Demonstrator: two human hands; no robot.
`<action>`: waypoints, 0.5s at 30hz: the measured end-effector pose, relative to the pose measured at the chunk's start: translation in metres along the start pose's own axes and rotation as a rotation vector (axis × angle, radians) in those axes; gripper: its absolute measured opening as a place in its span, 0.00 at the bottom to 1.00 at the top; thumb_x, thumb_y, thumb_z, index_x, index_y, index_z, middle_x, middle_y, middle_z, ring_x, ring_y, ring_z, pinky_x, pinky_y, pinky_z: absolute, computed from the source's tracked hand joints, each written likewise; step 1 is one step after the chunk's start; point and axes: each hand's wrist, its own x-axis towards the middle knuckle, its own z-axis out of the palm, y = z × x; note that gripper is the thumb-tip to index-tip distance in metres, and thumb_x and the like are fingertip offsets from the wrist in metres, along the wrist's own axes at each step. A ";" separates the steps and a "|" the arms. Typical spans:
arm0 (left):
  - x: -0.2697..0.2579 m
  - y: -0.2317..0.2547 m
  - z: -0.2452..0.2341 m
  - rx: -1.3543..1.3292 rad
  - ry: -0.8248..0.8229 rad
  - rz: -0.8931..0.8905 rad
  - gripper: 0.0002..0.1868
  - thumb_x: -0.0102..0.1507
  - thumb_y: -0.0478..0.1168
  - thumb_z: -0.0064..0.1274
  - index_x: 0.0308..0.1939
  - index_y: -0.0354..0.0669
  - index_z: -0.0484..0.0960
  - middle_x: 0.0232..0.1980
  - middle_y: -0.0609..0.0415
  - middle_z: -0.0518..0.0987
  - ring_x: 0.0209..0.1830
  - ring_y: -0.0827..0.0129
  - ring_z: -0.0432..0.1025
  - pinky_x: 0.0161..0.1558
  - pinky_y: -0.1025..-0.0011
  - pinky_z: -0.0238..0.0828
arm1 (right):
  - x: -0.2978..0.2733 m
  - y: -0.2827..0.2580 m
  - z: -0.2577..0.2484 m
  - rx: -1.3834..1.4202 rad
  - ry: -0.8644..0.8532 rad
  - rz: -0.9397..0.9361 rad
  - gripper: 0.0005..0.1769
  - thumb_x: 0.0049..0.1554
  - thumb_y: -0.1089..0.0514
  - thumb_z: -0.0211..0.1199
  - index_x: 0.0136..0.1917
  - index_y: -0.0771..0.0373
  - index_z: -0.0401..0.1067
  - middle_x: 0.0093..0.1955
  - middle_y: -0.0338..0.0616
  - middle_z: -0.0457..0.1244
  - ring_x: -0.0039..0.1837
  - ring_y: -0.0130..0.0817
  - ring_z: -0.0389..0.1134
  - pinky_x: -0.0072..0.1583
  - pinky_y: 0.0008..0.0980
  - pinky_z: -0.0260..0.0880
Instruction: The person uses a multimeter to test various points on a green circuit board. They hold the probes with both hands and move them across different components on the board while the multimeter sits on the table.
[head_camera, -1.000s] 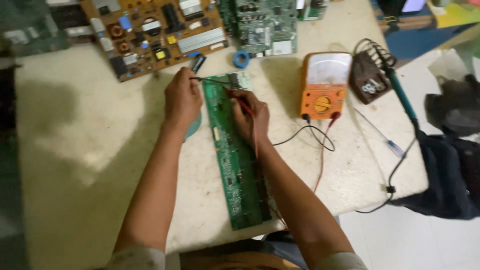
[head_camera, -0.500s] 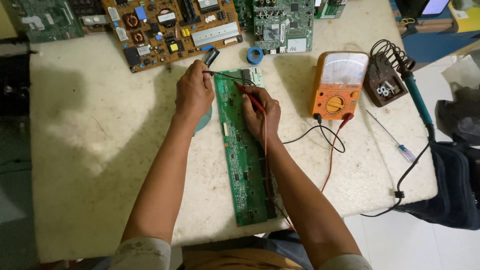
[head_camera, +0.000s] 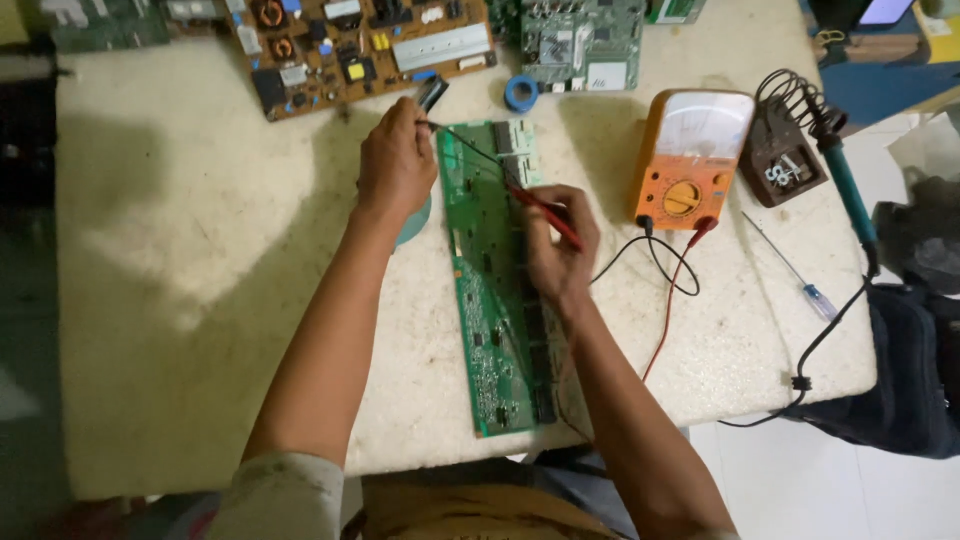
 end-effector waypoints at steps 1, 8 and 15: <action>0.001 -0.005 0.004 0.001 0.004 -0.005 0.04 0.67 0.32 0.47 0.41 0.45 0.69 0.35 0.43 0.74 0.36 0.33 0.76 0.34 0.36 0.75 | -0.007 -0.003 -0.012 0.000 -0.006 -0.001 0.06 0.59 0.63 0.65 0.51 0.62 0.74 0.49 0.57 0.70 0.51 0.47 0.74 0.56 0.41 0.74; 0.007 -0.016 0.014 0.031 -0.023 0.073 0.05 0.73 0.32 0.42 0.42 0.44 0.65 0.36 0.47 0.70 0.27 0.56 0.63 0.27 0.57 0.53 | -0.050 -0.038 -0.057 0.095 0.030 0.075 0.05 0.60 0.67 0.52 0.50 0.66 0.68 0.52 0.57 0.67 0.54 0.47 0.73 0.61 0.42 0.79; 0.009 -0.020 0.017 0.086 0.072 0.214 0.03 0.70 0.30 0.45 0.44 0.41 0.69 0.37 0.43 0.73 0.30 0.50 0.68 0.28 0.53 0.57 | -0.050 -0.015 -0.066 0.246 0.151 0.161 0.09 0.55 0.68 0.61 0.47 0.60 0.65 0.50 0.49 0.64 0.51 0.36 0.69 0.58 0.30 0.74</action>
